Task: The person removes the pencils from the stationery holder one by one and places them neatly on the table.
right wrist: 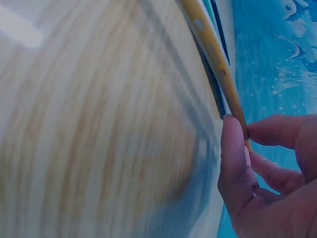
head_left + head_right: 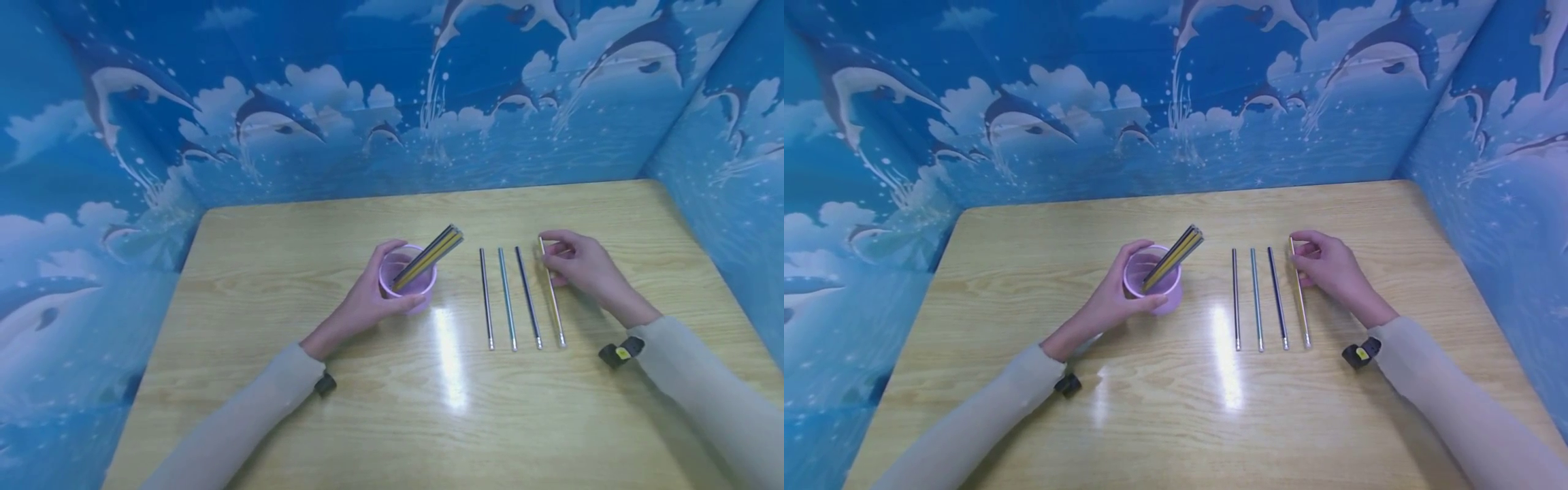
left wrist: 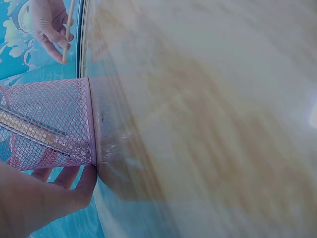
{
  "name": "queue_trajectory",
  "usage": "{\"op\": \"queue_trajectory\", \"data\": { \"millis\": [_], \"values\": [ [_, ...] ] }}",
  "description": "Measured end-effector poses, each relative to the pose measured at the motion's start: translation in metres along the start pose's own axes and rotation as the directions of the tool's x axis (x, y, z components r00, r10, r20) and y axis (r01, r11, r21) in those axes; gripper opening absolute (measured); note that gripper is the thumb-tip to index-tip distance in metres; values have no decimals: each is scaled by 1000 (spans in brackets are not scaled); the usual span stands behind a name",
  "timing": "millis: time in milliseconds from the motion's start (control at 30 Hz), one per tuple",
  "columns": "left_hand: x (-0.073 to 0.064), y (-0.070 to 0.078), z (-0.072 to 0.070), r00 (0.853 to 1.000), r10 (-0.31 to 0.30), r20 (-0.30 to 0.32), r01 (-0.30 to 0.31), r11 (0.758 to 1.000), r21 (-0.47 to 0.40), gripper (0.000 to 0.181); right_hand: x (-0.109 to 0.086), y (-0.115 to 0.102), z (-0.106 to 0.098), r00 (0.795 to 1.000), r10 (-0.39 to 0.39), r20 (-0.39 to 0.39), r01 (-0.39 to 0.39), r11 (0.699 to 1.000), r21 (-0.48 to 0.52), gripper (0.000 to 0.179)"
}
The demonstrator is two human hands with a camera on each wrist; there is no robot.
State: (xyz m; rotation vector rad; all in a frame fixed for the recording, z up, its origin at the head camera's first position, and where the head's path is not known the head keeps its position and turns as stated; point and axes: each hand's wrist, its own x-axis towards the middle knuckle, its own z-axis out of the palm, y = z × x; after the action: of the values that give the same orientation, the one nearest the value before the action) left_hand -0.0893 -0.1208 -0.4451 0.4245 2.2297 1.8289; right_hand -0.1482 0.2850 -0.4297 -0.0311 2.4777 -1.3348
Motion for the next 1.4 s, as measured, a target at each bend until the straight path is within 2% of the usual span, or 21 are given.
{"op": "queue_trajectory", "data": {
  "millis": [200,533,733,1000,1267,1400],
  "values": [
    [-1,0,0,1000,-3,1,3,1000,-1,99,3,-1,3,999,0,40,3,998,-59,61],
    [1,2,0,1000,16,13,-16,999,-28,98,8,-1,7,998,13,62,-4,989,-151,57],
    [1,3,0,1000,4,8,-3,999,-34,96,8,-4,8,997,-19,73,33,979,-201,58],
    [-1,3,1,1000,-10,3,10,1000,-22,96,10,-2,9,996,-70,54,83,945,-317,52],
    [-1,3,1,1000,-9,6,9,999,-34,94,9,0,10,996,-86,31,92,933,-349,52],
    [-1,3,1,1000,-7,7,8,999,-33,96,7,-2,10,997,-72,22,75,937,-342,57]
  ]
}}
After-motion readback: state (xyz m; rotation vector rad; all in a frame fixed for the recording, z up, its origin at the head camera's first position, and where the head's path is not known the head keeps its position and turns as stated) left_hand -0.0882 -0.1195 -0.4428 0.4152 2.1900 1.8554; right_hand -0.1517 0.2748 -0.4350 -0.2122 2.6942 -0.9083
